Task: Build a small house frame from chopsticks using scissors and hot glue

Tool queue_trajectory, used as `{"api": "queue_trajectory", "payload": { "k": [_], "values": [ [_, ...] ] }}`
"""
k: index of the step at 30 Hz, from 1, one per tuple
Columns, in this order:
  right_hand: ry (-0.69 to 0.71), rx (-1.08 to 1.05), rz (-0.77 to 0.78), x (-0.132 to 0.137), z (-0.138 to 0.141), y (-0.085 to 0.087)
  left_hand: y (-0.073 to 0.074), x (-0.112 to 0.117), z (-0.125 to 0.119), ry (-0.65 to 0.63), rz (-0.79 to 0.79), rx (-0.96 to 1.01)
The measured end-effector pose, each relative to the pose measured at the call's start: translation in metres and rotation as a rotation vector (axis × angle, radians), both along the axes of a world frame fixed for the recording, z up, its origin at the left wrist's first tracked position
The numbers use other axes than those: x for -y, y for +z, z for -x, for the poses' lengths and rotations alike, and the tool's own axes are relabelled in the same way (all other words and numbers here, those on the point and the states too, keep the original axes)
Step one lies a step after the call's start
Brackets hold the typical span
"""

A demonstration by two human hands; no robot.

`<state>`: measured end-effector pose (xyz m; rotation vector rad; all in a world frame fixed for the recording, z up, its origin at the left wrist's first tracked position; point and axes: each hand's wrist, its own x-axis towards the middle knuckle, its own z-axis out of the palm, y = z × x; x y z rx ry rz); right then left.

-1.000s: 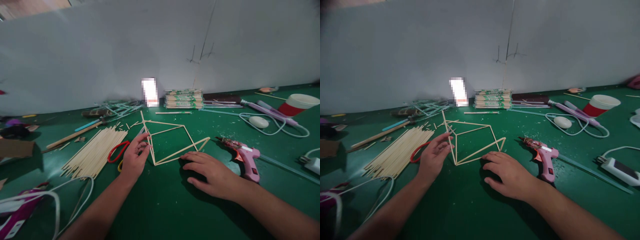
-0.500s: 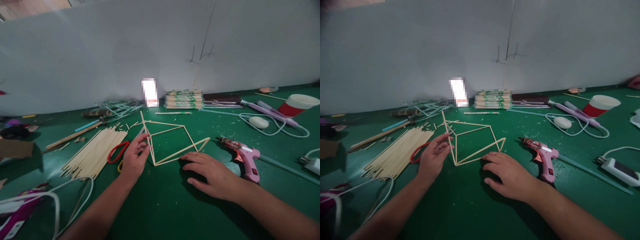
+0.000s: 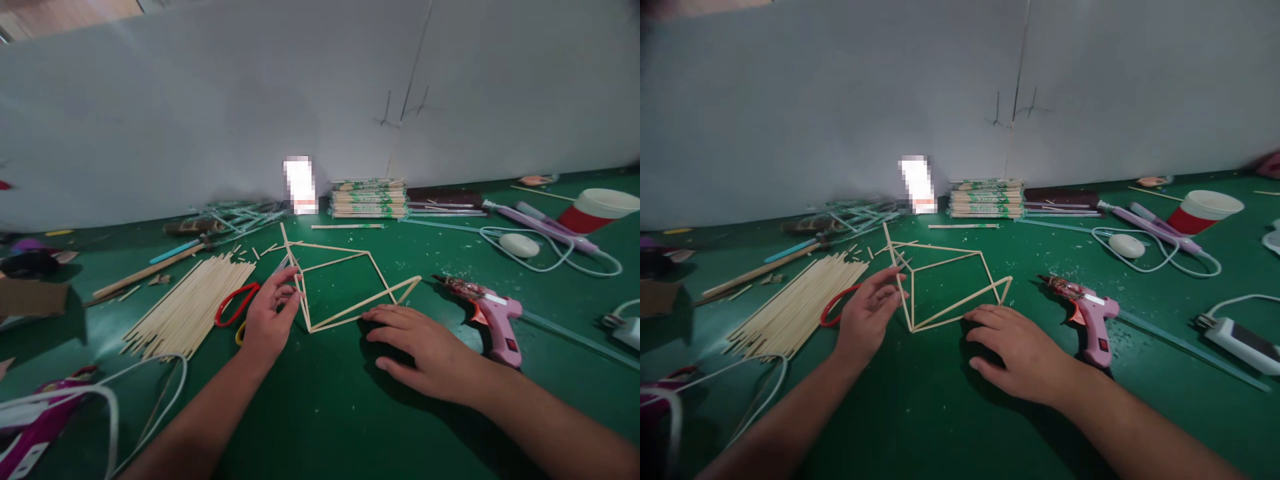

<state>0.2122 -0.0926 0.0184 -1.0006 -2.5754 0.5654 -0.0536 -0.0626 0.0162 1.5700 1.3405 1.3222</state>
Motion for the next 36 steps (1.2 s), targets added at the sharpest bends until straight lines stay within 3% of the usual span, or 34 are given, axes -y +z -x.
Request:
{"api": "queue_trajectory", "payload": {
  "k": [32,36],
  "values": [
    [0.006,-0.054,-0.022,0.0005,0.0004,0.0008,0.0023,0.0010,0.0051,0.002,-0.126,-0.141],
    [0.004,-0.045,-0.018,0.0003,0.0001,0.0008,0.0037,0.0010,0.0057,0.097,-0.218,-0.128]
  ]
}}
